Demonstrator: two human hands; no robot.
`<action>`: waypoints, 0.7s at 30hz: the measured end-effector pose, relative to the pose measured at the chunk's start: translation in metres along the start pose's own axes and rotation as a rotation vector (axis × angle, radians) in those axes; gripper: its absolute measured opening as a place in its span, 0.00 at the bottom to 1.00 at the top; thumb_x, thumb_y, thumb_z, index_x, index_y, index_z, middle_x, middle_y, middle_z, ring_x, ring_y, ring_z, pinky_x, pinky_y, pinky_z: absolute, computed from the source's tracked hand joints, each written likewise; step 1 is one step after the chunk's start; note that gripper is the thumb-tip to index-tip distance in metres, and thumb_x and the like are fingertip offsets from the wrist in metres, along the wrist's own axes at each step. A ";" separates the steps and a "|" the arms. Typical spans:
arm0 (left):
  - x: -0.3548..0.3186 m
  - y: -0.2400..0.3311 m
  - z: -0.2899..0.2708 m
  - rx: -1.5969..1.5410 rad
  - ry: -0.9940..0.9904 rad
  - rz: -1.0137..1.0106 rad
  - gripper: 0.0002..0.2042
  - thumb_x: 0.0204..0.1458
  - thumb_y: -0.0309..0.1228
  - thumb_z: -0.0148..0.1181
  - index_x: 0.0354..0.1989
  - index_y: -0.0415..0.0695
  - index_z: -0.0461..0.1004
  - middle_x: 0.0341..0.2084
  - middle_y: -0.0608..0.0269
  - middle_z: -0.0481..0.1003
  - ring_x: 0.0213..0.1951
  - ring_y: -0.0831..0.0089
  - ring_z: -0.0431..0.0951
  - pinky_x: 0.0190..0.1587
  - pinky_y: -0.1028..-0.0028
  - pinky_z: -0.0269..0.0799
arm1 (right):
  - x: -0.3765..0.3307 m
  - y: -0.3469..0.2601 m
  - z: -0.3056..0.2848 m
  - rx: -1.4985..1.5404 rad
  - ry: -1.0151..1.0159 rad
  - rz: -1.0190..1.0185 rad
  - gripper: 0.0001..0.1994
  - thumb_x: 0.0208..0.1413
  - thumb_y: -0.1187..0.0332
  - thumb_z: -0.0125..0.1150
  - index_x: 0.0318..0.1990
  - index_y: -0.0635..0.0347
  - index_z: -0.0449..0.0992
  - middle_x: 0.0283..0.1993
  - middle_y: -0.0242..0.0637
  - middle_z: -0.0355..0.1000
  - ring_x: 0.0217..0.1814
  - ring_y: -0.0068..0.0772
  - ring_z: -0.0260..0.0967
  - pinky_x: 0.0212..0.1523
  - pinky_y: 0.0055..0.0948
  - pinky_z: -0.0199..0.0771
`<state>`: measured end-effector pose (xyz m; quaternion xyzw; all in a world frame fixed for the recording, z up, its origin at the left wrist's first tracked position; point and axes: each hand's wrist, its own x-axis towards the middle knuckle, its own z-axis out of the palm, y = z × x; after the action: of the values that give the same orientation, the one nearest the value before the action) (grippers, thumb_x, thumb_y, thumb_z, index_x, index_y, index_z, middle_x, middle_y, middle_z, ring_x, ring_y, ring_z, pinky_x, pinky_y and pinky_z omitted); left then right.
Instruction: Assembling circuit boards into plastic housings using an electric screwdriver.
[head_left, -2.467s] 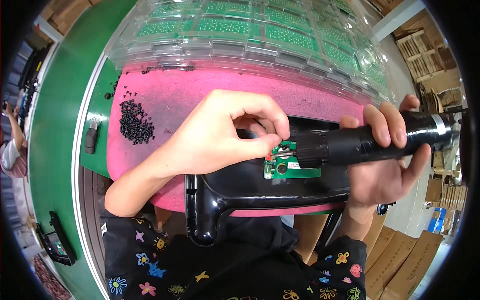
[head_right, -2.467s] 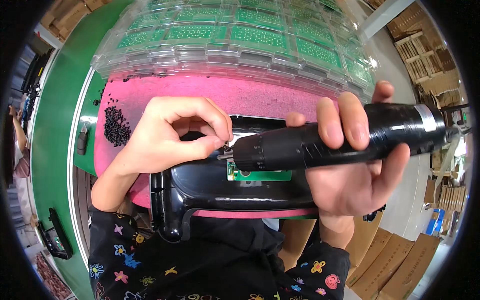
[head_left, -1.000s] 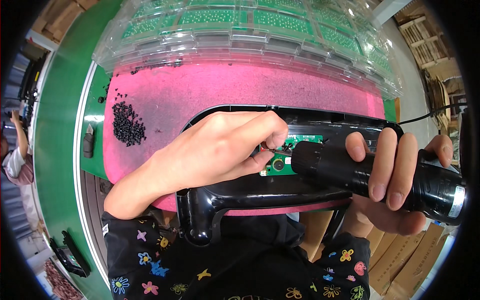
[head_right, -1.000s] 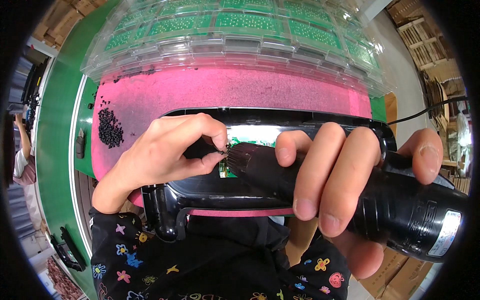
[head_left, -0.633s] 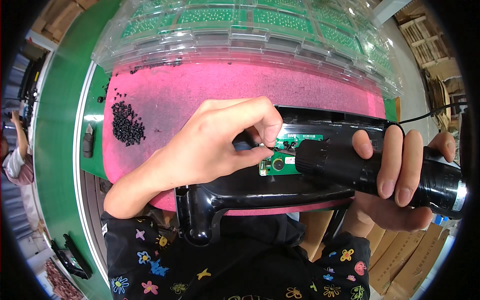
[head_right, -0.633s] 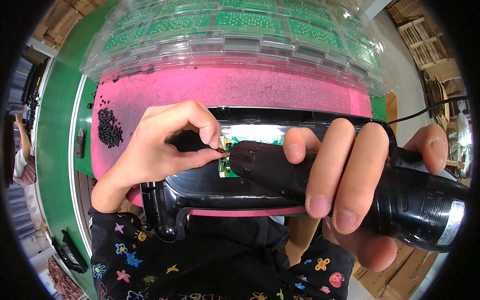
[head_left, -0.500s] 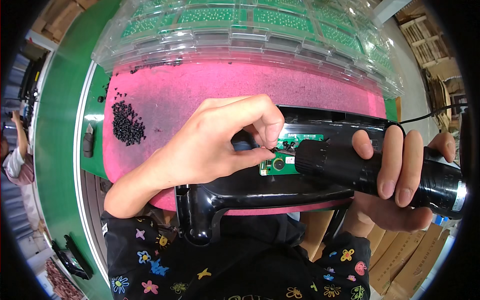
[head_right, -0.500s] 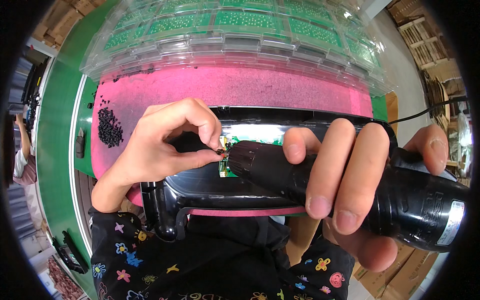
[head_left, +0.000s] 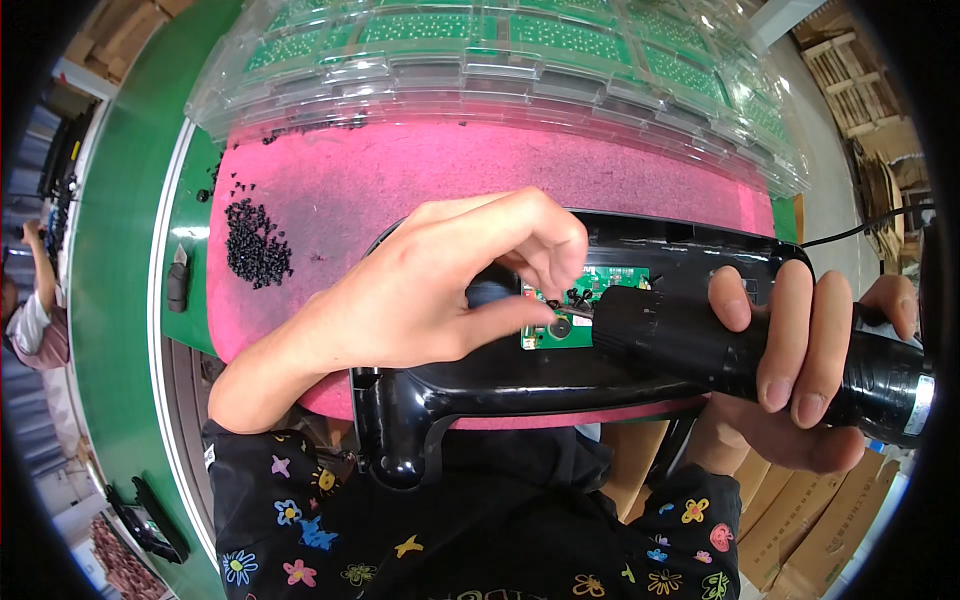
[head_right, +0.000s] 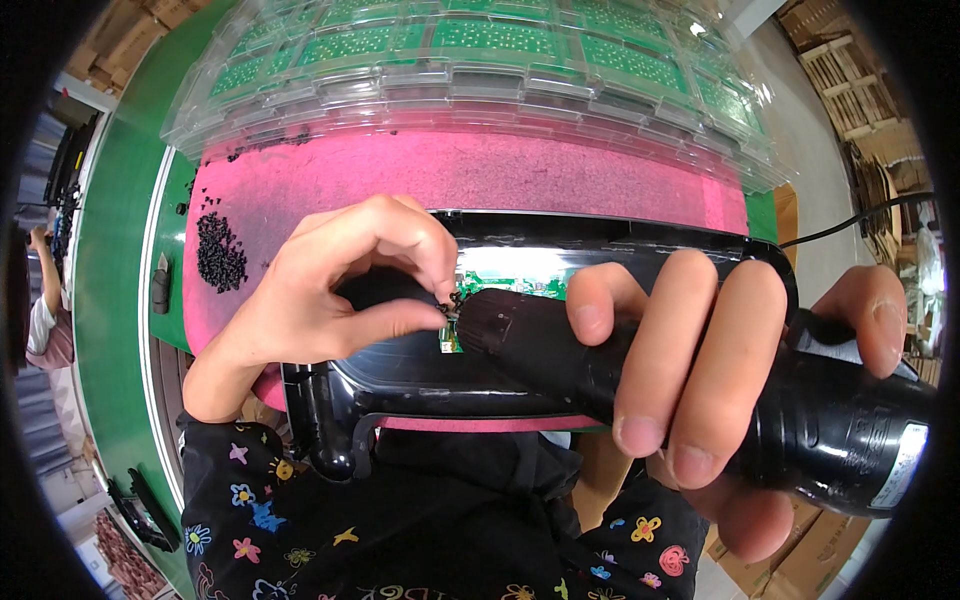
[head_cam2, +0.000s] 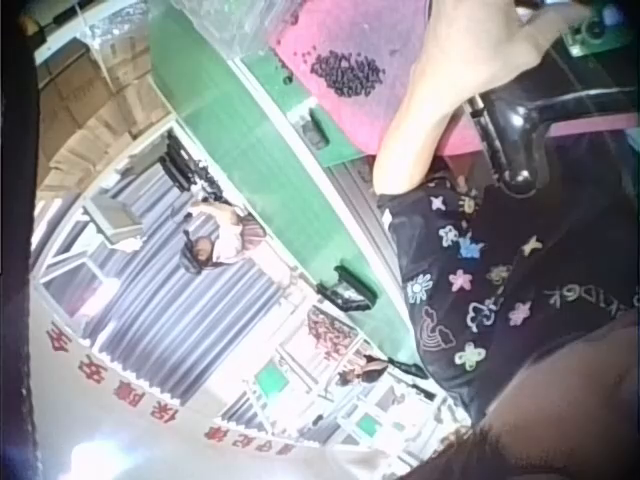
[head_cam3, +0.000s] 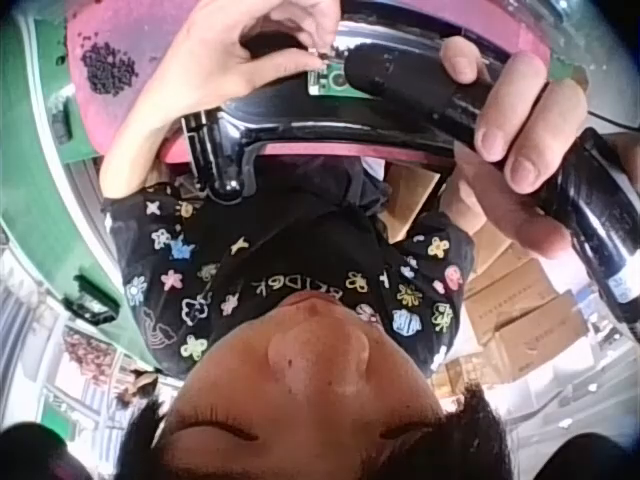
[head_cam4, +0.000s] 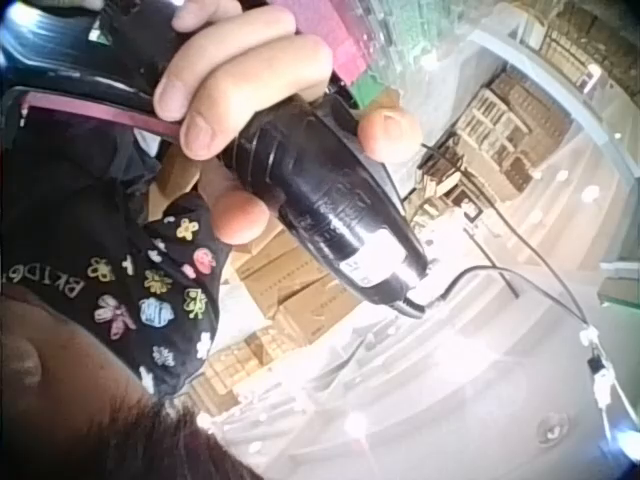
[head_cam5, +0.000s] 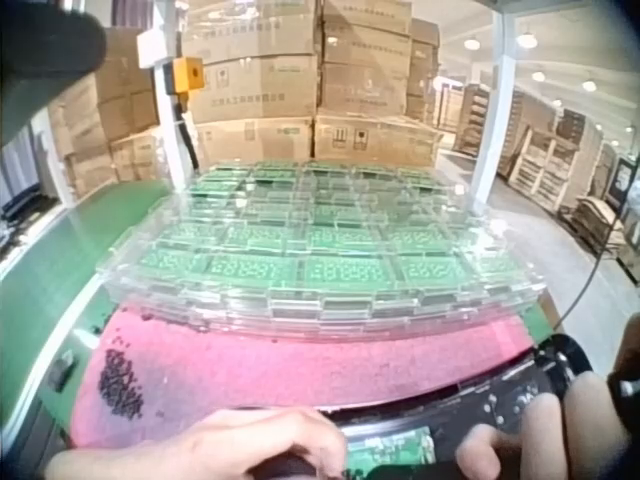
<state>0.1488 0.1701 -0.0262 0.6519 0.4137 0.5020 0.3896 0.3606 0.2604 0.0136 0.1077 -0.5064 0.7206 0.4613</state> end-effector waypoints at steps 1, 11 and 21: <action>0.001 0.001 0.000 0.025 -0.001 0.013 0.19 0.43 0.16 0.70 0.44 0.37 0.72 0.38 0.56 0.76 0.40 0.68 0.79 0.44 0.71 0.77 | 0.000 0.000 0.002 -0.004 0.002 0.000 0.28 0.49 0.66 0.71 0.55 0.44 0.61 0.28 0.21 0.68 0.33 0.20 0.66 0.48 0.36 0.59; 0.003 -0.006 -0.005 0.391 -0.061 0.216 0.12 0.41 0.29 0.71 0.31 0.37 0.77 0.27 0.58 0.78 0.36 0.59 0.80 0.40 0.65 0.73 | 0.005 0.004 -0.003 0.007 -0.093 0.069 0.29 0.53 0.63 0.70 0.58 0.41 0.60 0.30 0.20 0.69 0.35 0.20 0.66 0.50 0.37 0.58; 0.009 -0.002 0.000 0.615 0.156 0.304 0.04 0.44 0.23 0.67 0.26 0.37 0.77 0.23 0.58 0.78 0.34 0.57 0.82 0.37 0.64 0.74 | 0.001 -0.013 -0.018 -0.194 0.039 -0.121 0.34 0.57 0.52 0.63 0.63 0.57 0.54 0.29 0.23 0.65 0.27 0.18 0.62 0.36 0.26 0.60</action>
<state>0.1494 0.1791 -0.0255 0.7525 0.4721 0.4548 0.0630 0.3757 0.2768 0.0140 0.0790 -0.5573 0.6411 0.5217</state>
